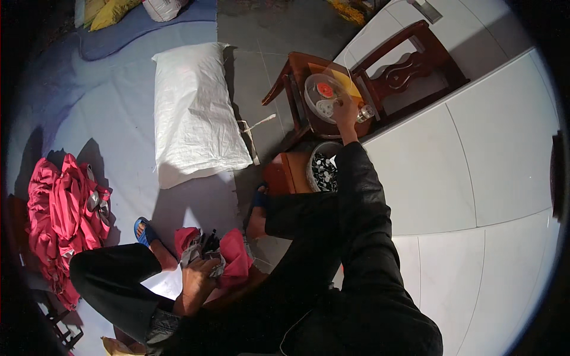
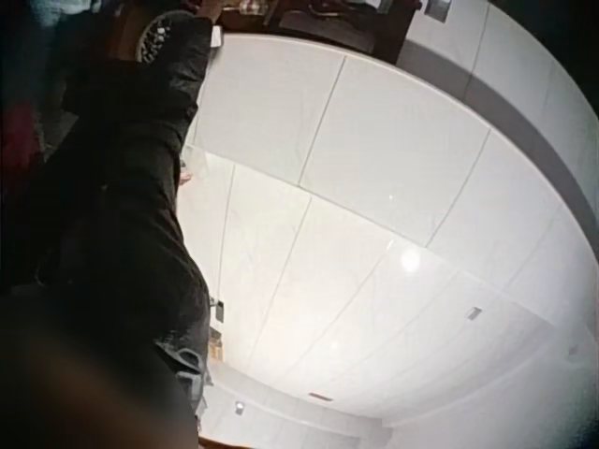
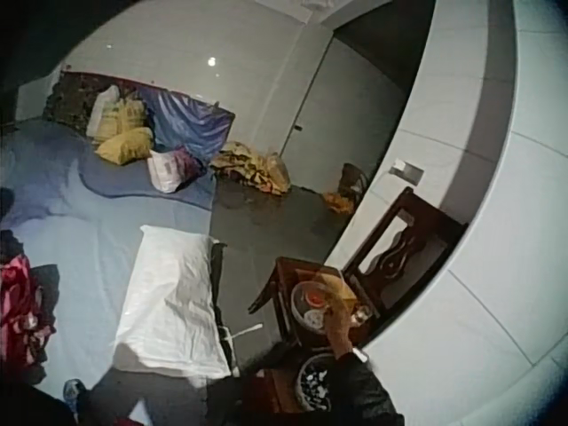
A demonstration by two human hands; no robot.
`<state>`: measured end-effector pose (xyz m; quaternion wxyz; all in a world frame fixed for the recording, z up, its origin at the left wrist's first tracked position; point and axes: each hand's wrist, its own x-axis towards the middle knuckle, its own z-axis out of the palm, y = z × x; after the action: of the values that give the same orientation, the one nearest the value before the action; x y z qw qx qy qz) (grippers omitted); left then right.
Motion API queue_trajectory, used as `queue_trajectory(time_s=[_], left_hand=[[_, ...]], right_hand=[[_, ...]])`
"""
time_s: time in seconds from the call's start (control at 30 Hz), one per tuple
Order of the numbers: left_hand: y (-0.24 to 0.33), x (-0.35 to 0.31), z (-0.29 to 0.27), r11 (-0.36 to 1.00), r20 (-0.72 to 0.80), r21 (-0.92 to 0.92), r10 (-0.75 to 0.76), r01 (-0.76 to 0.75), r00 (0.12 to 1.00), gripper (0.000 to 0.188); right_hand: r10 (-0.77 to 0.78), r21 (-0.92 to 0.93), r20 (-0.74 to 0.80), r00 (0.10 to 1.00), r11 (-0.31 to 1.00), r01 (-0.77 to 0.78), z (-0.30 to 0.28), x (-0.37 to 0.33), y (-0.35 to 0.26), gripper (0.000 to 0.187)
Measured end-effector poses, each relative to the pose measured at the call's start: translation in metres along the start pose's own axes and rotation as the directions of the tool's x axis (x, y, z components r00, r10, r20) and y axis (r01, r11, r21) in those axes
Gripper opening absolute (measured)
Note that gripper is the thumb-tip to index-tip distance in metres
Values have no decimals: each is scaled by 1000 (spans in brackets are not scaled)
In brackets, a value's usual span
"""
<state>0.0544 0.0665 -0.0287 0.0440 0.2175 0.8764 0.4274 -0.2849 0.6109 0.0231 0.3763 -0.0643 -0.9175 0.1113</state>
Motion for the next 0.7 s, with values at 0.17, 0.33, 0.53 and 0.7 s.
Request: queue_trajectory(time_s=[0.17,0.33,0.53,0.7], left_hand=[[5,1,-4,1000,-1,10,1,-1,1000,49],[9,3,-8,999,-17,1,48,-48,999,47],[14,5,-26,998,-20,-32,51,-51,999,48],[16,9,-49,994,-180,36,107,-102,978,52]], right_hand=[[118,-18,15,993,993,-118,1,-2,3,22],[164,-1,84,983,986,-164,-10,3,-16,16],[-130,332,328,936,943,15,-24,-32,-152,13],[-238,627,751,616,551,-551,-44,-125,-300,2]])
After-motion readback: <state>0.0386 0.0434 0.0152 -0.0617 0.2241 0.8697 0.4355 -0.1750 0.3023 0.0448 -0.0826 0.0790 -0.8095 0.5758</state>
